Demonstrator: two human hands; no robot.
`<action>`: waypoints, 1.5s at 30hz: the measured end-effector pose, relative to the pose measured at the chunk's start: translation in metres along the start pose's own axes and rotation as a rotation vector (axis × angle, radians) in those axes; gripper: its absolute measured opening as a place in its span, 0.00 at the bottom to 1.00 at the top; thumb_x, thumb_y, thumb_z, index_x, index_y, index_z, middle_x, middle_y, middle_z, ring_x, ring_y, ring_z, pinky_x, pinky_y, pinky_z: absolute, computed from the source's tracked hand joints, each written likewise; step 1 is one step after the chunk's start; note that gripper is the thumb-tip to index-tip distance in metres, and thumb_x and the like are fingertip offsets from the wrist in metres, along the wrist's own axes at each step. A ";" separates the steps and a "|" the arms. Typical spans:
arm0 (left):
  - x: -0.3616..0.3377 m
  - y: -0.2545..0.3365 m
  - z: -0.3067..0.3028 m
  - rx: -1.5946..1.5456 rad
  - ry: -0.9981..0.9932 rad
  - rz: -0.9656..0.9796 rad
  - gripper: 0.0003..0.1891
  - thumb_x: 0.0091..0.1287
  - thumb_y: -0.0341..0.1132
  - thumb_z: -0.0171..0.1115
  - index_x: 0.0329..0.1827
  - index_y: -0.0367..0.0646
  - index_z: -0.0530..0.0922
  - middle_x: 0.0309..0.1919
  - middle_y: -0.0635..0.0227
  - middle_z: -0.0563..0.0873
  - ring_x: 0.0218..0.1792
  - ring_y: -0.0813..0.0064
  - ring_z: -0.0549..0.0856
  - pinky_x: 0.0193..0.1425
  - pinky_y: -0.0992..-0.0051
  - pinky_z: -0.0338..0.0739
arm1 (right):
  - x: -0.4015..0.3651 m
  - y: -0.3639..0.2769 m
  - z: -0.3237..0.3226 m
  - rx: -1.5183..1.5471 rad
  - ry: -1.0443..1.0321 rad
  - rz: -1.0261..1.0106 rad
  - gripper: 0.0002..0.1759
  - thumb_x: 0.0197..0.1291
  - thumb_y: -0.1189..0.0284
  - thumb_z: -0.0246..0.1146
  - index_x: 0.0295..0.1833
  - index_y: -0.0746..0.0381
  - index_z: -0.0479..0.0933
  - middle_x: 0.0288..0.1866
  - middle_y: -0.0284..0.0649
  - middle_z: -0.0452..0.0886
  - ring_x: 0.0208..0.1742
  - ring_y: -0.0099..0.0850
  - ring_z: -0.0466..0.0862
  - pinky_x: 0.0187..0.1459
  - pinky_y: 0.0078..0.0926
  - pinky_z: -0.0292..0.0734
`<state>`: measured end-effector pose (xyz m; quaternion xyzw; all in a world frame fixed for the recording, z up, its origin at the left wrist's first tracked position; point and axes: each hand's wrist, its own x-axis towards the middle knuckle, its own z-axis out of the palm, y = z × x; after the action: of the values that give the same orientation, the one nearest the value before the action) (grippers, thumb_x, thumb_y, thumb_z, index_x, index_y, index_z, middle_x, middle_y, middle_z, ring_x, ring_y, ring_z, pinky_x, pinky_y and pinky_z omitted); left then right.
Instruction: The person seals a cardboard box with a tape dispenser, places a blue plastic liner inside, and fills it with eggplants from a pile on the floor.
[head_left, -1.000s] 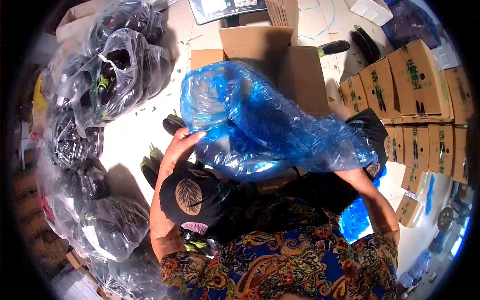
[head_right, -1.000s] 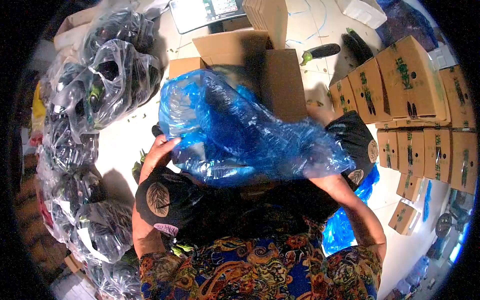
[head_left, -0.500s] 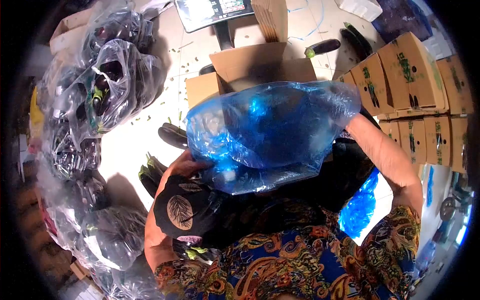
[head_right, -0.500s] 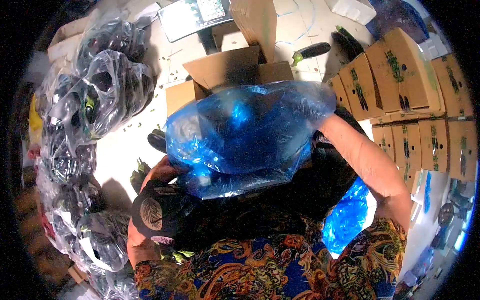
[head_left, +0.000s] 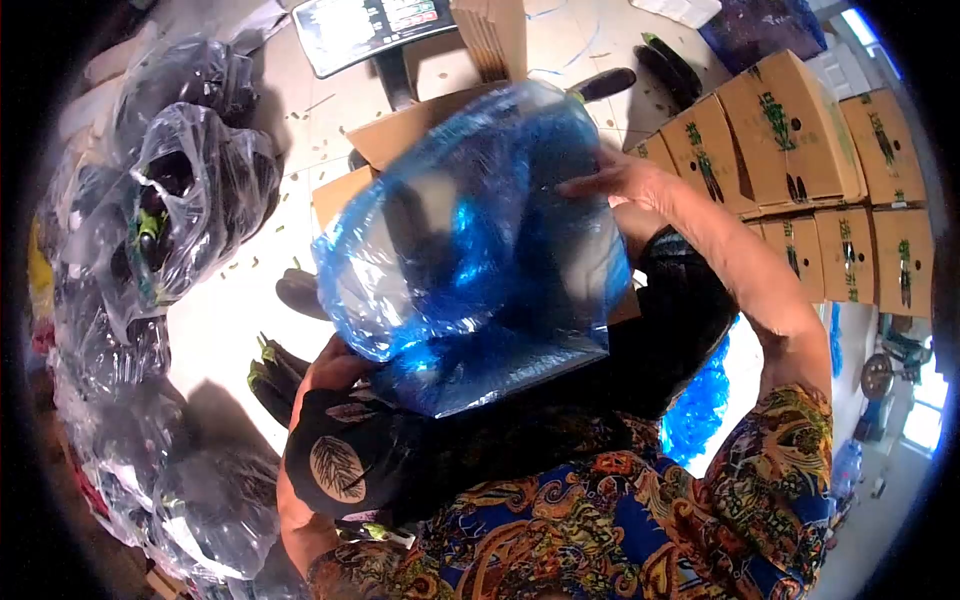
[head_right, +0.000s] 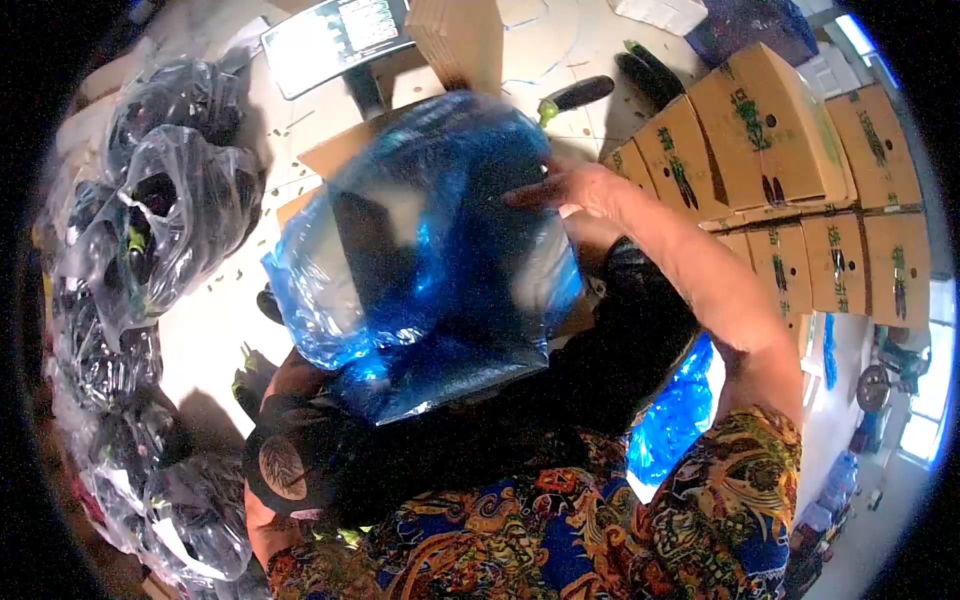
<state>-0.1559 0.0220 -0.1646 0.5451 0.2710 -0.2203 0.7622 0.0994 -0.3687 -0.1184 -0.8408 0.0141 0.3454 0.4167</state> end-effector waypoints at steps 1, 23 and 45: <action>-0.001 -0.001 -0.001 0.003 0.000 -0.002 0.15 0.61 0.27 0.67 0.50 0.35 0.80 0.42 0.64 0.86 0.45 0.73 0.83 0.52 0.76 0.75 | -0.012 -0.002 -0.004 -0.028 -0.080 -0.005 0.27 0.52 0.72 0.73 0.57 0.64 0.72 0.39 0.37 0.81 0.36 0.26 0.81 0.33 0.21 0.76; 0.000 -0.005 0.006 -0.015 -0.001 0.019 0.14 0.61 0.26 0.66 0.50 0.36 0.80 0.42 0.63 0.86 0.45 0.72 0.84 0.51 0.75 0.76 | 0.020 0.060 -0.004 -1.116 -0.098 -0.268 0.10 0.60 0.74 0.57 0.45 0.63 0.79 0.38 0.43 0.84 0.41 0.33 0.84 0.41 0.27 0.78; 0.027 0.066 -0.093 -0.038 0.068 0.482 0.24 0.67 0.47 0.61 0.59 0.39 0.73 0.43 0.66 0.82 0.45 0.75 0.83 0.44 0.79 0.77 | -0.048 -0.060 -0.083 -0.219 0.054 -0.256 0.21 0.55 0.66 0.69 0.53 0.61 0.75 0.42 0.37 0.81 0.34 0.20 0.77 0.31 0.18 0.72</action>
<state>-0.1099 0.1299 -0.1590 0.5865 0.1624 -0.0083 0.7934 0.1287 -0.4009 -0.0142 -0.8850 -0.1198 0.2663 0.3625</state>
